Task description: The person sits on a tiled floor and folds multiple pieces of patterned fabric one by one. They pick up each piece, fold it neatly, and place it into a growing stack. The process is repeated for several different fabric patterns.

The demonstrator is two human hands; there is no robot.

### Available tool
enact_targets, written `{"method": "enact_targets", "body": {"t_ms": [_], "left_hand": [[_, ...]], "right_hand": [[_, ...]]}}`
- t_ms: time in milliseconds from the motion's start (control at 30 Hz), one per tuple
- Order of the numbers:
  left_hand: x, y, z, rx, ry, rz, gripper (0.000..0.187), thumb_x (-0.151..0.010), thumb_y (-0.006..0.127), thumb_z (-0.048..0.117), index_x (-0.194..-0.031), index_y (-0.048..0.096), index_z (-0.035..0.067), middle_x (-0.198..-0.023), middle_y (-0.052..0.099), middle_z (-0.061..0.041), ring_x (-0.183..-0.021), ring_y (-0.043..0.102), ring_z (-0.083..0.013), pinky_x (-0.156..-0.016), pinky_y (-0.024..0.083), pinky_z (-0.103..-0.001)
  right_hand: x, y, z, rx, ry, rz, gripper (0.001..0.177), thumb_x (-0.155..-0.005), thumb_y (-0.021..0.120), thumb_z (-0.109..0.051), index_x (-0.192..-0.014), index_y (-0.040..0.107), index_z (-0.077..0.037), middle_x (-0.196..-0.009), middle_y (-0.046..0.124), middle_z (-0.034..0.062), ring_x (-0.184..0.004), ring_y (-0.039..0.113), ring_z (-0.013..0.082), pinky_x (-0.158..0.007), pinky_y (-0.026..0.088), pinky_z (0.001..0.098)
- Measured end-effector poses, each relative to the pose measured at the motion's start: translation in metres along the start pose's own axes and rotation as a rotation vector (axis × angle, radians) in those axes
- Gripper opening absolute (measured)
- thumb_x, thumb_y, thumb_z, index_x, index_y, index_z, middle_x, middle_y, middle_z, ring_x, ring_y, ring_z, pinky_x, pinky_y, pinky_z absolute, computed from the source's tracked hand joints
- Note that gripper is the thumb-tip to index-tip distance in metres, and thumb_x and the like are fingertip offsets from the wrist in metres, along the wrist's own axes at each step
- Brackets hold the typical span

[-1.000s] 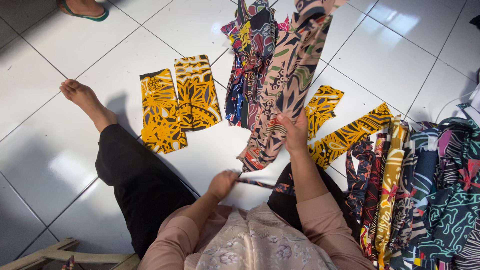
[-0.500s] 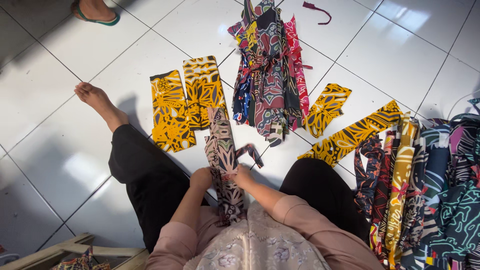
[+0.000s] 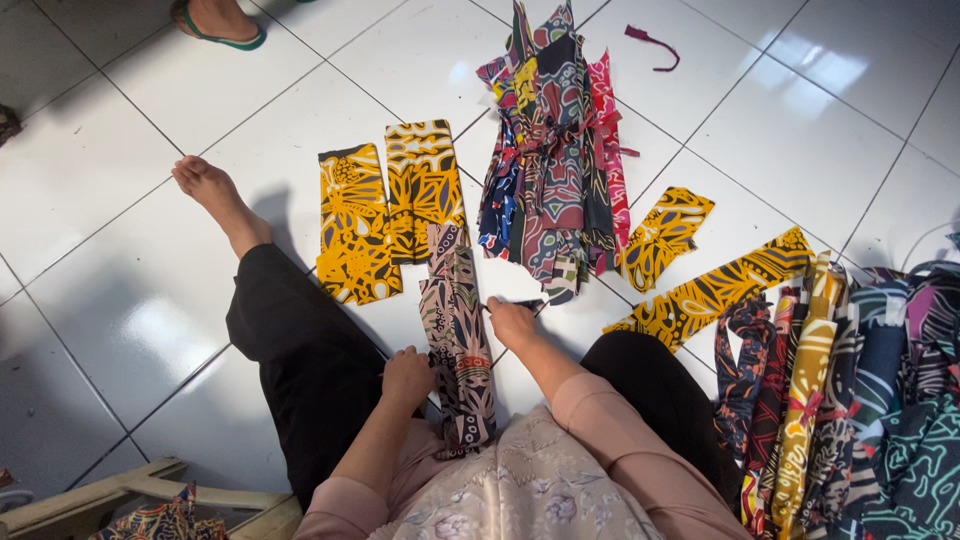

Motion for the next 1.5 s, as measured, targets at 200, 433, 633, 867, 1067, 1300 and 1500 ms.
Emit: {"method": "enact_targets", "body": {"t_ms": [200, 433, 633, 867, 1067, 1300, 1500], "left_hand": [[0.022, -0.013, -0.023, 0.085, -0.016, 0.024, 0.027, -0.094, 0.066, 0.031, -0.104, 0.076, 0.008, -0.114, 0.066, -0.011, -0.113, 0.062, -0.0316, -0.092, 0.053, -0.046], [0.023, -0.062, 0.038, 0.53, 0.499, 0.411, 0.017, -0.079, 0.073, 0.018, -0.082, 0.077, 0.001, -0.117, 0.071, -0.015, -0.108, 0.064, -0.0343, -0.092, 0.052, -0.043], [-0.042, 0.042, 0.027, 1.543, 0.207, -0.105, 0.028, -0.082, 0.06, 0.007, -0.106, 0.075, 0.003, -0.107, 0.074, -0.01, -0.103, 0.067, -0.0228, -0.094, 0.051, -0.03], [-0.046, 0.089, 0.031, 1.343, 0.454, 0.032, 0.032, -0.083, 0.066, -0.004, -0.113, 0.071, 0.004, -0.107, 0.07, -0.002, -0.101, 0.064, -0.0151, -0.091, 0.051, -0.026], [-0.056, 0.096, 0.032, 1.394, 0.168, 0.065, 0.017, -0.1, 0.064, 0.011, -0.113, 0.074, 0.008, -0.093, 0.077, 0.004, -0.085, 0.064, -0.0065, -0.079, 0.052, -0.024], [-0.027, 0.043, 0.048, 1.055, 0.284, 0.187, 0.014, -0.092, 0.068, 0.009, -0.104, 0.077, 0.009, -0.096, 0.074, -0.008, -0.086, 0.067, -0.0219, -0.078, 0.055, -0.035], [0.016, -0.008, 0.067, 0.687, 0.397, 0.395, 0.018, -0.086, 0.067, 0.008, -0.102, 0.071, 0.012, -0.102, 0.068, -0.009, -0.093, 0.067, -0.0355, -0.079, 0.054, -0.045]], "right_hand": [[0.018, 0.021, 0.025, 0.157, 0.133, -0.352, 0.024, -0.087, 0.062, -0.006, -0.106, 0.077, -0.005, -0.099, 0.073, 0.0161, -0.094, 0.073, 0.0346, -0.08, 0.059, 0.0475], [0.053, 0.026, -0.047, 0.149, -0.301, -0.029, 0.023, -0.081, 0.059, -0.015, -0.099, 0.071, -0.006, -0.106, 0.072, 0.0206, -0.097, 0.07, 0.0382, -0.081, 0.056, 0.0483], [0.058, 0.089, -0.054, -0.018, -0.192, -0.354, 0.023, -0.096, 0.055, -0.016, -0.115, 0.063, -0.005, -0.098, 0.071, 0.0218, -0.093, 0.068, 0.0412, -0.08, 0.053, 0.0513], [0.061, 0.073, -0.055, -1.242, -0.053, -0.593, 0.016, -0.092, 0.058, 0.002, -0.105, 0.061, -0.006, -0.092, 0.076, 0.0095, -0.071, 0.067, 0.0125, -0.062, 0.049, 0.0266], [0.038, 0.03, -0.046, -1.191, -0.057, -0.251, 0.027, -0.09, 0.054, 0.007, -0.112, 0.065, -0.005, -0.101, 0.077, 0.0066, -0.076, 0.069, 0.0064, -0.066, 0.052, 0.0236], [0.048, 0.006, -0.036, -0.429, -0.386, 0.007, 0.044, -0.081, 0.065, 0.004, -0.12, 0.068, -0.016, -0.119, 0.065, 0.013, -0.103, 0.068, 0.0335, -0.084, 0.057, 0.0401], [0.049, 0.01, -0.02, -0.177, -0.118, -0.015, 0.049, -0.078, 0.08, -0.011, -0.122, 0.058, -0.014, -0.123, 0.058, 0.0144, -0.104, 0.064, 0.0404, -0.085, 0.052, 0.0484]]}}
Point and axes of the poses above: each hand's wrist, its own x-axis away from the middle knuckle, its own y-axis out of the palm, z = x × y, the point moved 9 cm from there along -x, towards the middle knuckle
